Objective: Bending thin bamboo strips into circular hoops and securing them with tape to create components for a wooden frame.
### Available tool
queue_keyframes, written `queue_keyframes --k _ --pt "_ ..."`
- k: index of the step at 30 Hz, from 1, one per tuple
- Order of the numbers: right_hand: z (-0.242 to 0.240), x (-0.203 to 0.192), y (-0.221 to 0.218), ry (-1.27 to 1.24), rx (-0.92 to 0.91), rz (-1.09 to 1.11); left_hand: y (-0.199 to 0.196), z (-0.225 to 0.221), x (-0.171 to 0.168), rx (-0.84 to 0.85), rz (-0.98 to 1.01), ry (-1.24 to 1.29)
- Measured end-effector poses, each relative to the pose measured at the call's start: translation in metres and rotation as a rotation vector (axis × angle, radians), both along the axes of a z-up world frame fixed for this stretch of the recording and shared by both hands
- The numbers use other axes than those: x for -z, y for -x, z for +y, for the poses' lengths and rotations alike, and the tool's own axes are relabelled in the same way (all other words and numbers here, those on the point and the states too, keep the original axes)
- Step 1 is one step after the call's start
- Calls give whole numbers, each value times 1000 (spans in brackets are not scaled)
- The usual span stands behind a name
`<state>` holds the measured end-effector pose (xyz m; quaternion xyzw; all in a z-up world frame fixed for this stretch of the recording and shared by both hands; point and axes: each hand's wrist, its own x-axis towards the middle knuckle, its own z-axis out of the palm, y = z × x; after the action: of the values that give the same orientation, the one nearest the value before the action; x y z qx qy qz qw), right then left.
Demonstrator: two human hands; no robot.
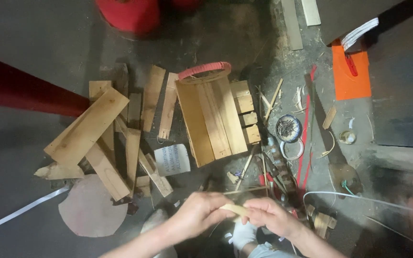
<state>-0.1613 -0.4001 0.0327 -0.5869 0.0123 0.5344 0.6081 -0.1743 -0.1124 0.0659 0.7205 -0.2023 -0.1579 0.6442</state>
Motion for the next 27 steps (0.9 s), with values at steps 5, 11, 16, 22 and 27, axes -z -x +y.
queue_keyframes --k 5,11,16,22,27 --pt "-3 0 9 -47 1 165 19 -4 5 7 435 175" --pt "24 -26 -5 85 -234 -148 3 4 6 163 246 -50" --pt "14 -3 15 -125 -121 93 29 -8 33 244 724 29" --pt "18 -1 17 -79 -104 325 70 -24 62 31 1117 414" --pt "22 3 21 21 -308 182 59 -5 61 246 753 30"
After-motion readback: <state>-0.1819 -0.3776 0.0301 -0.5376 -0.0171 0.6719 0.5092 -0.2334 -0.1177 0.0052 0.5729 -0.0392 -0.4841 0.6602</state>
